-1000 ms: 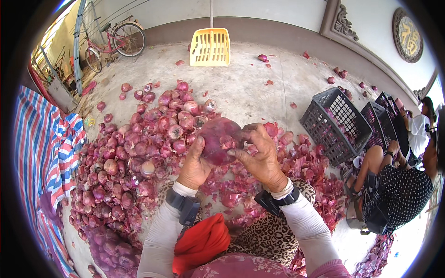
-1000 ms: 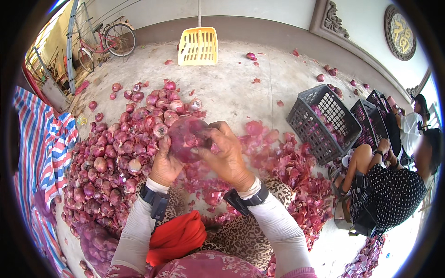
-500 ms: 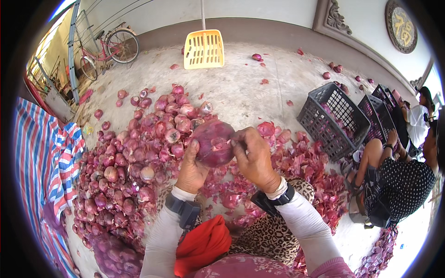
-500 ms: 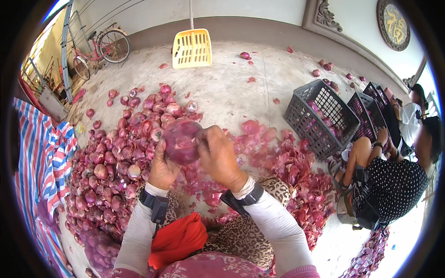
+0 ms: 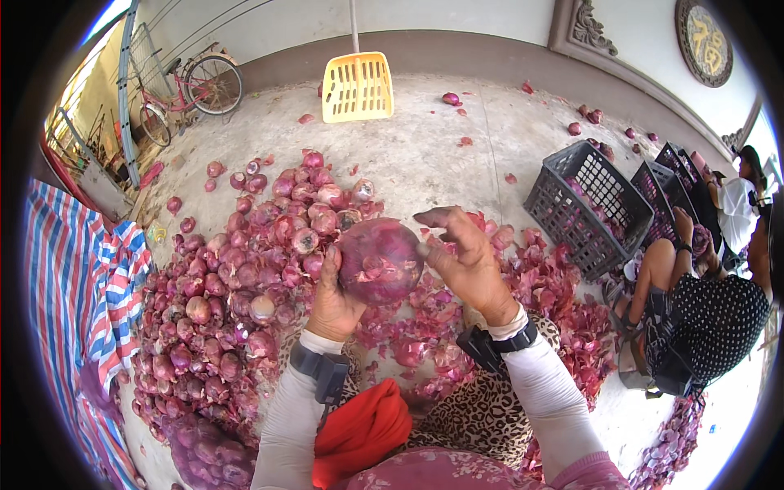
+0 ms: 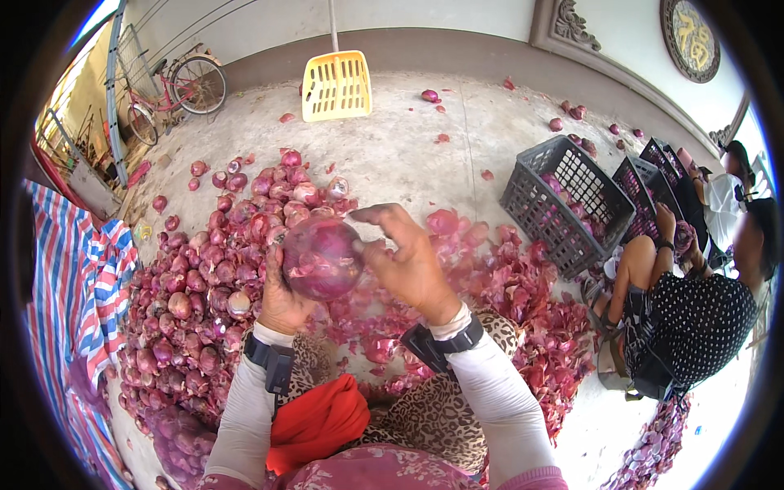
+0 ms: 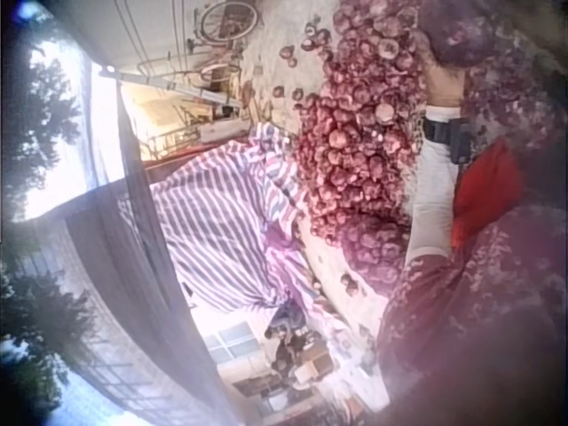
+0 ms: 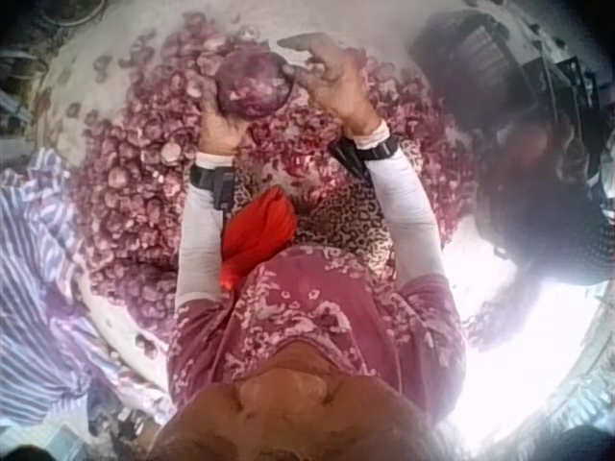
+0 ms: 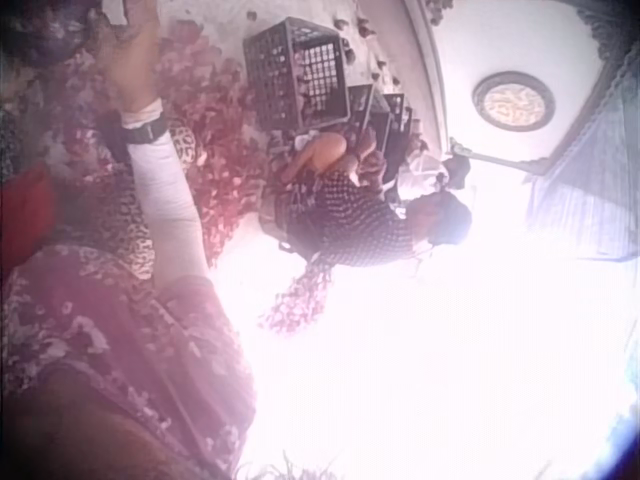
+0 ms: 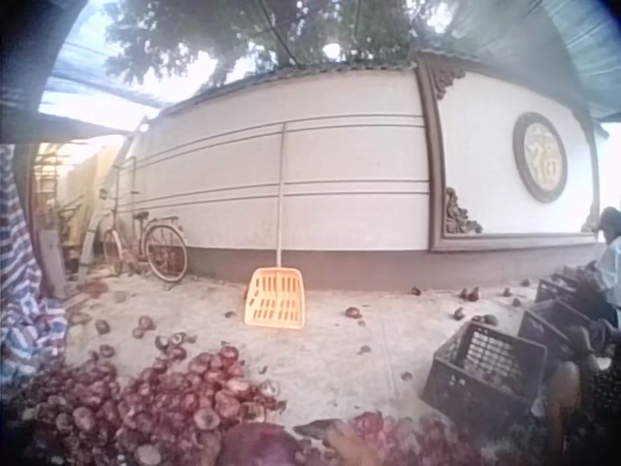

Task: The person peels an onion by hand, pulling off the outer skin and roots before dropping them onto a pile. They briefly pick up a red cloth and then resume peeling the onion.

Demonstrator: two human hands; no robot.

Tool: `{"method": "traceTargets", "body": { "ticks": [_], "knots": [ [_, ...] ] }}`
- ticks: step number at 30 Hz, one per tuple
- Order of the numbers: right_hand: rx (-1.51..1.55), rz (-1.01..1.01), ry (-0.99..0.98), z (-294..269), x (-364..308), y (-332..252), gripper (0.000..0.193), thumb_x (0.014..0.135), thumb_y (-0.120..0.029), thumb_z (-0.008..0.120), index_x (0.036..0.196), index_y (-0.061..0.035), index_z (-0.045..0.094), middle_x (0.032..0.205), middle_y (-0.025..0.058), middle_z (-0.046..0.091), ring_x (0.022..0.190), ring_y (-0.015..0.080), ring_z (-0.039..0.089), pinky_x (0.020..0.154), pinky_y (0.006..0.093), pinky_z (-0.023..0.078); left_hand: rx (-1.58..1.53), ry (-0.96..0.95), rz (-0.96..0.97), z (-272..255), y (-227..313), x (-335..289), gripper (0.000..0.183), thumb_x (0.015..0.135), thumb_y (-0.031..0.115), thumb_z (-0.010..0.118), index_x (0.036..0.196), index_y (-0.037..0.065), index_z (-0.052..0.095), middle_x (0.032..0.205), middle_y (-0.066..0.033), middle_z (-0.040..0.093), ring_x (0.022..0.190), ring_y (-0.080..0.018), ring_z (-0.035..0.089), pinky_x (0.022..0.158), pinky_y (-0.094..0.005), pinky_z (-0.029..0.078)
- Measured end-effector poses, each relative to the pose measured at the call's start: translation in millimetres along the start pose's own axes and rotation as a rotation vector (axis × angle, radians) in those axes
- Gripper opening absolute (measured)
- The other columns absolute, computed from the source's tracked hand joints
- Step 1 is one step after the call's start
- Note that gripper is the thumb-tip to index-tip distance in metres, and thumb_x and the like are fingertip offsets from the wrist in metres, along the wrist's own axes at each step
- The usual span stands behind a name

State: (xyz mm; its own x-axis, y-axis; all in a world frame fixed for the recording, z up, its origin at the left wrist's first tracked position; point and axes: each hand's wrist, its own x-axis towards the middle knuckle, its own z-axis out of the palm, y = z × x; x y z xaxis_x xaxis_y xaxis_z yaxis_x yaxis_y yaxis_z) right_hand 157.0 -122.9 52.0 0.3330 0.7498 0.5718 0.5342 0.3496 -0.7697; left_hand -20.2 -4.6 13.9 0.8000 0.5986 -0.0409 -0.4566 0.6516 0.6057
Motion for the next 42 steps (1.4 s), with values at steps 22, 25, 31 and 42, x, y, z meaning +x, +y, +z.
{"method": "traceTargets", "body": {
  "ticks": [22, 25, 31, 42],
  "knots": [
    [0.081, 0.001, -0.206, 0, -7, -16, 0.023, 0.071, 0.003, 0.074, 0.09, -0.0059, 0.065, 0.104, 0.0062, 0.056, 0.103, 0.0209, 0.055, 0.087, 0.0327, 0.045, 0.266, -0.008, -0.037, -2, -5, 3, 0.063, 0.09, 0.048, 0.06, 0.134, 0.005, 0.047, 0.127, -0.0078, 0.058, 0.114, -0.0214, 0.057, 0.098, -0.0378, 0.047],
    [0.175, -0.01, -0.196, 1, -7, -15, 0.019, 0.073, 0.003, 0.073, 0.088, -0.0062, 0.064, 0.102, 0.0055, 0.056, 0.102, 0.0204, 0.056, 0.086, 0.0324, 0.045, 0.23, -0.011, -0.053, 3, -6, 1, 0.061, 0.091, 0.047, 0.059, 0.134, 0.004, 0.047, 0.127, -0.008, 0.057, 0.115, -0.0212, 0.056, 0.1, -0.0382, 0.047],
    [0.202, -0.068, -0.094, 8, -6, 0, 0.015, 0.078, 0.005, 0.069, 0.085, -0.0042, 0.06, 0.091, 0.0041, 0.059, 0.094, 0.0181, 0.058, 0.085, 0.0309, 0.046, 0.158, 0.009, -0.057, -1, -9, 5, 0.066, 0.089, 0.052, 0.056, 0.137, 0.007, 0.044, 0.131, -0.0115, 0.054, 0.12, -0.0268, 0.054, 0.102, -0.0449, 0.045],
    [0.322, 0.24, 0.135, 14, -6, -8, 0.012, 0.087, 0.005, 0.062, 0.092, -0.0016, 0.054, 0.089, 0.0028, 0.062, 0.082, 0.0075, 0.058, 0.072, 0.0227, 0.049, 0.061, 0.039, -0.089, 4, -12, 9, 0.072, 0.086, 0.056, 0.056, 0.139, 0.01, 0.042, 0.136, -0.011, 0.049, 0.124, -0.029, 0.05, 0.105, -0.0506, 0.04]
  ]
}}
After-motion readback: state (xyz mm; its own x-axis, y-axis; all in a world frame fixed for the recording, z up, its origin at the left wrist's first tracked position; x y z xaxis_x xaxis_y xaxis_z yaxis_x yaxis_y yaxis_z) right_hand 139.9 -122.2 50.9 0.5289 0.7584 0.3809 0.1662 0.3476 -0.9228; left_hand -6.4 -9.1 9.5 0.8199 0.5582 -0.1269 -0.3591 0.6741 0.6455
